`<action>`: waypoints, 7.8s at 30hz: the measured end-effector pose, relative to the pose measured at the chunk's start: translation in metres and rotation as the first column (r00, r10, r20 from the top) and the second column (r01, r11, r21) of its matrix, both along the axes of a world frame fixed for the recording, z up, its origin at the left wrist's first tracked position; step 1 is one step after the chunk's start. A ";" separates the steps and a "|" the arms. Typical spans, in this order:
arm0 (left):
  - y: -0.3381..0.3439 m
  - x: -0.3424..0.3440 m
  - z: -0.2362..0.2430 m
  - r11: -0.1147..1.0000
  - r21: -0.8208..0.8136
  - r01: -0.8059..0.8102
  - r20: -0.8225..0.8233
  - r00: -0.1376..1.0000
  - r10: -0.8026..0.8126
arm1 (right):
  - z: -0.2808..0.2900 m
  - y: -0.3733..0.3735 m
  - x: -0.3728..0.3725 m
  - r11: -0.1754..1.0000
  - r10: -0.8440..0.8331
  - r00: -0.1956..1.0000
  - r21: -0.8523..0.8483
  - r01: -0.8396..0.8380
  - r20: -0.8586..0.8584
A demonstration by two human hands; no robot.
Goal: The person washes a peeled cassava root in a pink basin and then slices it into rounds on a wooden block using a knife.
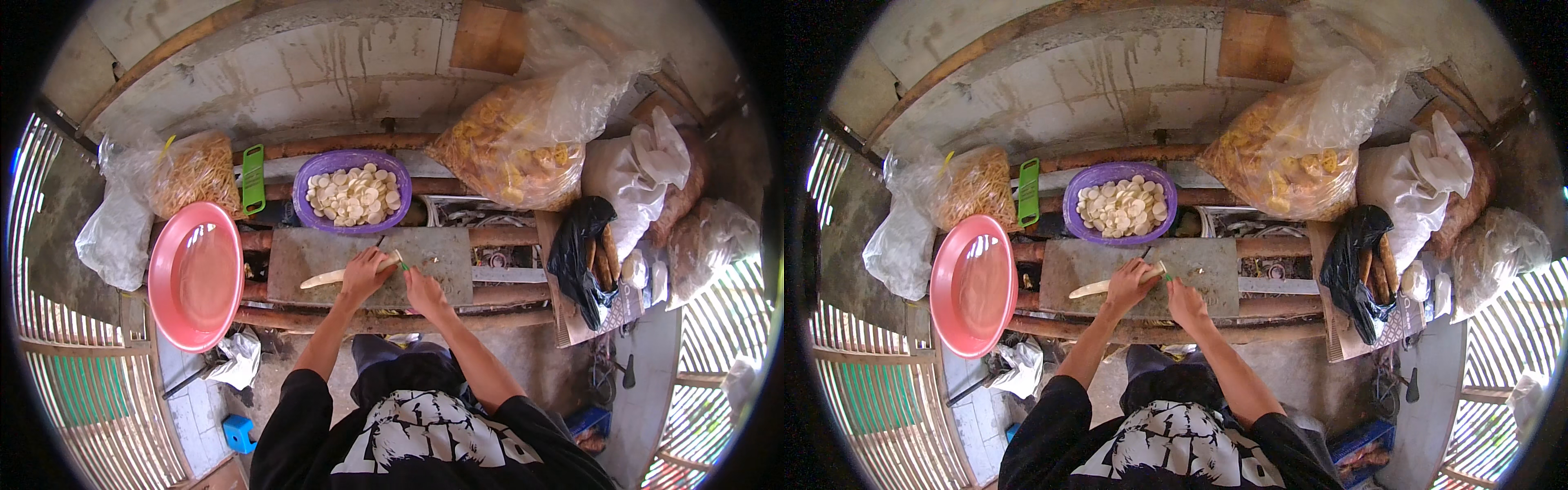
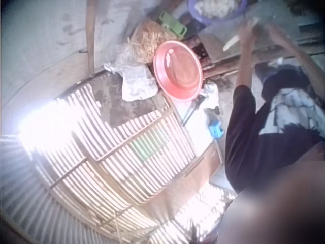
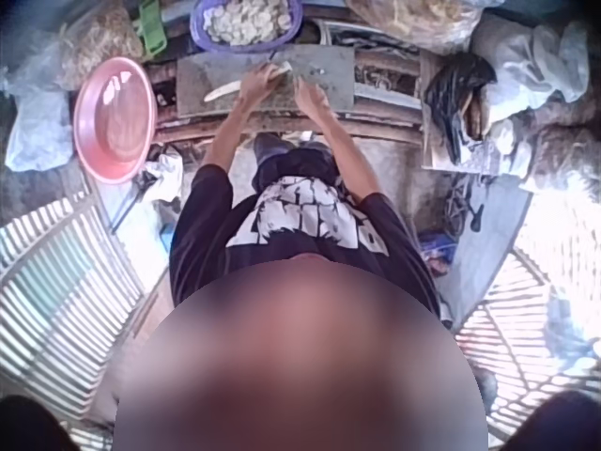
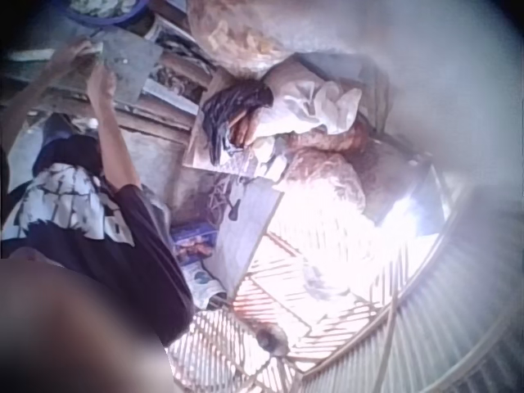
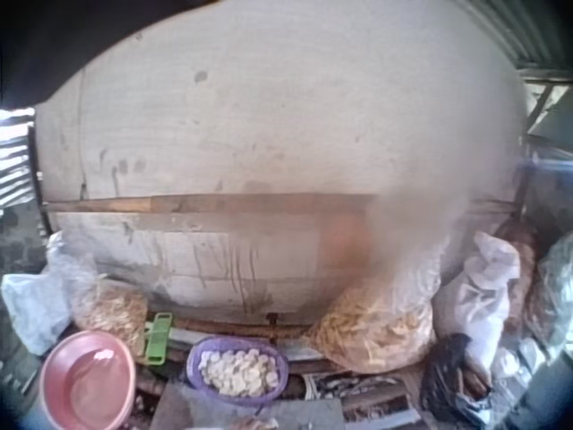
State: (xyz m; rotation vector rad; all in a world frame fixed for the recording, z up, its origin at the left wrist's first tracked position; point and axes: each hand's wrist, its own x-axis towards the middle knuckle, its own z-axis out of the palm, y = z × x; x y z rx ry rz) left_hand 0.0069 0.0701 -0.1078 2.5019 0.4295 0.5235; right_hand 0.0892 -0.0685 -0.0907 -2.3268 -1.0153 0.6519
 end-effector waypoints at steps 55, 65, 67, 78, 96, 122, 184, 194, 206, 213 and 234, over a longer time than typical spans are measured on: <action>0.001 0.004 0.004 0.999 0.044 -0.012 -0.053 0.999 0.015 | 0.001 -0.032 -0.002 0.999 -0.030 0.999 -0.031 0.029 -0.036; -0.006 0.003 0.006 0.999 0.014 -0.046 -0.039 0.998 0.046 | 0.018 -0.043 -0.005 0.996 -0.093 0.991 -0.020 0.092 -0.100; -0.009 0.000 0.003 0.996 0.078 -0.044 -0.002 0.999 0.044 | 0.024 -0.042 -0.007 0.995 -0.100 0.992 -0.014 0.099 -0.071; -0.027 -0.007 0.007 0.987 0.109 -0.117 0.100 0.989 0.106 | 0.031 -0.035 -0.020 0.996 0.038 0.998 0.085 -0.043 0.057; -0.024 -0.003 0.010 0.996 0.081 -0.047 0.019 0.999 0.046 | 0.026 -0.027 -0.018 0.996 0.083 0.988 0.016 -0.086 0.127; -0.012 -0.001 0.021 0.994 0.065 0.085 -0.207 0.976 -0.070 | 0.027 -0.023 -0.009 0.983 0.165 0.981 -0.093 -0.156 0.100; -0.021 0.008 0.020 0.986 -0.168 -0.003 -0.151 0.988 -0.023 | 0.040 -0.015 -0.003 0.948 0.214 0.968 -0.268 -0.174 0.128; -0.019 0.005 0.011 0.994 -0.107 0.019 -0.055 0.998 -0.025 | 0.022 -0.016 0.004 0.903 0.296 0.947 -0.359 -0.236 0.123; -0.031 -0.003 0.010 0.998 0.050 -0.042 -0.009 0.999 0.043 | 0.021 -0.030 -0.003 0.969 0.165 0.974 -0.212 -0.130 0.156; -0.039 -0.005 0.000 0.973 0.145 -0.182 0.081 0.982 0.171 | 0.020 -0.027 -0.014 0.984 0.153 0.976 -0.113 -0.136 0.156; -0.032 0.000 0.002 0.969 0.198 -0.151 0.094 0.986 0.135 | 0.020 -0.018 -0.022 0.979 0.150 0.947 -0.173 -0.104 0.284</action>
